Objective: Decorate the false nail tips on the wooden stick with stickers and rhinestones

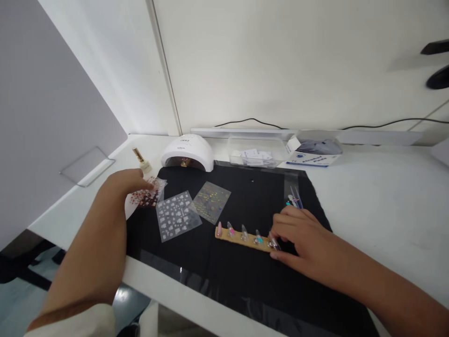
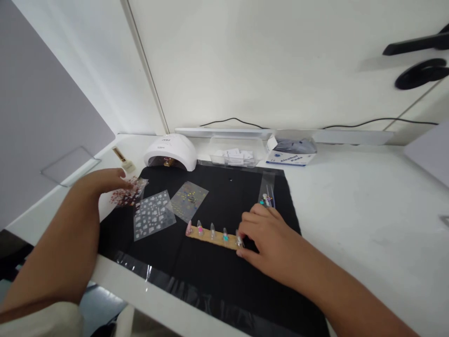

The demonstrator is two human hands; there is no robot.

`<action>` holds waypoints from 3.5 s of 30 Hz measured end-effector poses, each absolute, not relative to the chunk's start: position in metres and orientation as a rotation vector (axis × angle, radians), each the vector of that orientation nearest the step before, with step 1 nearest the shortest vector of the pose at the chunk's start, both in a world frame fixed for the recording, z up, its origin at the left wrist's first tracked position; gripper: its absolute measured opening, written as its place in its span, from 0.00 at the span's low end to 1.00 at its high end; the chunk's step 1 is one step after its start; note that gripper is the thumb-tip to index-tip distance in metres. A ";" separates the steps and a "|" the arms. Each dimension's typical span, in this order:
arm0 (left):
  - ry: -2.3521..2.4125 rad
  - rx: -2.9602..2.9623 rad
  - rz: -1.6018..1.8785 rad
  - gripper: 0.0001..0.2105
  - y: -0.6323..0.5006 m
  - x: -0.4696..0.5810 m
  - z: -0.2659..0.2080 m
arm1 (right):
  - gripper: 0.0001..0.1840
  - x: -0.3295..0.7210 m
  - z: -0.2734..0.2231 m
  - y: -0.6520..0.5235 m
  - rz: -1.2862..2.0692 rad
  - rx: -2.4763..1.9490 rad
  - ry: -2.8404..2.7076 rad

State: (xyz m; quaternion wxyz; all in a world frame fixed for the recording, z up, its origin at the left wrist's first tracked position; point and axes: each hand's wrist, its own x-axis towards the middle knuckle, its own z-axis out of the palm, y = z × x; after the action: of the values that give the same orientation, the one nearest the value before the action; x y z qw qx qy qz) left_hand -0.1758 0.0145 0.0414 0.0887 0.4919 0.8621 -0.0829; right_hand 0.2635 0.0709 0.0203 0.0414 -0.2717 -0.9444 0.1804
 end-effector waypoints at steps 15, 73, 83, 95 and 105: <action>2.555 1.343 -0.455 0.17 0.018 -0.161 0.035 | 0.05 0.260 0.039 0.062 0.586 -0.922 -2.918; 2.580 1.506 0.450 0.16 0.082 -0.083 -0.002 | 0.05 0.265 0.035 0.057 0.561 -0.926 -2.914; 2.608 1.420 0.513 0.17 0.049 -0.083 0.002 | 0.07 0.264 0.032 0.058 0.538 -0.908 -2.918; 2.604 1.418 0.765 0.14 -0.053 -0.080 -0.004 | 0.05 0.263 0.037 0.055 0.534 -0.871 -2.892; 2.248 1.766 1.208 0.11 -0.083 -0.036 0.003 | 0.11 0.278 0.061 0.059 0.494 -0.828 -2.762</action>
State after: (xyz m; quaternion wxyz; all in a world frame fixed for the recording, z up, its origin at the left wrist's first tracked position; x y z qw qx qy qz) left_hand -0.0364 -0.0826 0.0034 0.0189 0.5688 0.7243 0.3893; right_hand 0.2779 0.0588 0.0607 0.1078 -0.2812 -0.9387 0.1677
